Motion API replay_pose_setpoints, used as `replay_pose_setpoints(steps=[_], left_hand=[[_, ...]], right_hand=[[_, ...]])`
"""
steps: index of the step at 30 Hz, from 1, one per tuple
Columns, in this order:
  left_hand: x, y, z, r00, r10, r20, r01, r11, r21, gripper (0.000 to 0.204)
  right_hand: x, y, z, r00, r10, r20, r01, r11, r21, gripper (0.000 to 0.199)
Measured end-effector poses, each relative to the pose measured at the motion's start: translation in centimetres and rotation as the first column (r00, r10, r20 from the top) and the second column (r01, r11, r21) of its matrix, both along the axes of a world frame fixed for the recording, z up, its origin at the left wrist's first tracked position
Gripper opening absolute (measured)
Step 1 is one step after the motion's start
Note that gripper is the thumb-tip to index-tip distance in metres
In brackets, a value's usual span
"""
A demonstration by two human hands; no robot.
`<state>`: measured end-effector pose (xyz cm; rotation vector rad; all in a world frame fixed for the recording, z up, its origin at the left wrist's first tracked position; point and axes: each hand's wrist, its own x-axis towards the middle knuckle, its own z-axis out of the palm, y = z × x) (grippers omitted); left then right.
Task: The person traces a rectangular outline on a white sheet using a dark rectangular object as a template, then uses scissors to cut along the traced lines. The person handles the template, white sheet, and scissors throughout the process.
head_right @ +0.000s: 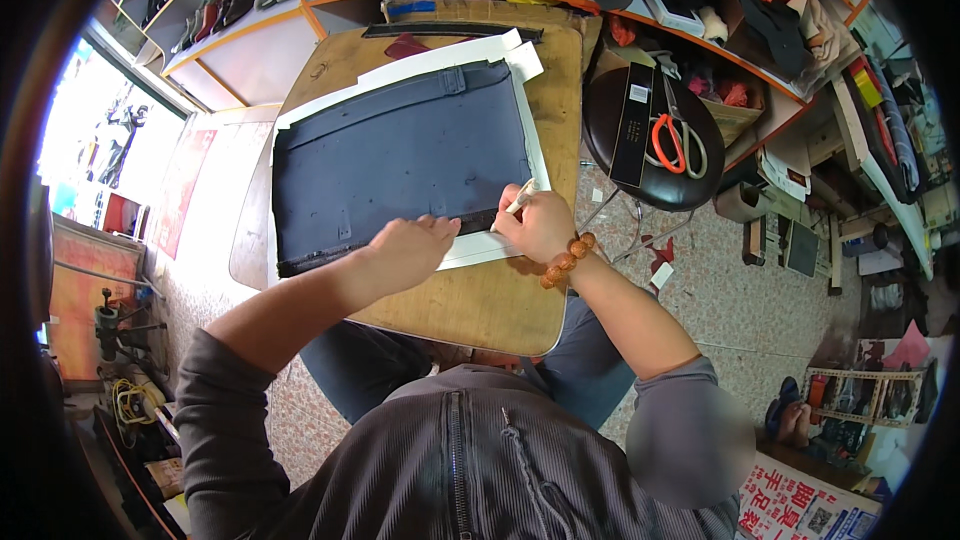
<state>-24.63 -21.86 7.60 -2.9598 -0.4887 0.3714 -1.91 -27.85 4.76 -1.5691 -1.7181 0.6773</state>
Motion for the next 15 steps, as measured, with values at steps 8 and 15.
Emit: replay_pose_setpoints(steps=[8,15], left_hand=[[3.1,-0.2,-0.8,0.991,0.136,-0.001,-0.135,0.98,-0.146,0.053],[4.0,1.9,0.4,0.988,0.051,-0.146,-0.085,0.969,-0.234,0.066]], right_hand=[[0.0,0.3,0.2,0.999,-0.007,-0.032,0.008,0.999,0.04,0.018],[1.0,0.2,0.5,0.998,-0.017,-0.064,0.016,1.0,-0.025,0.017]])
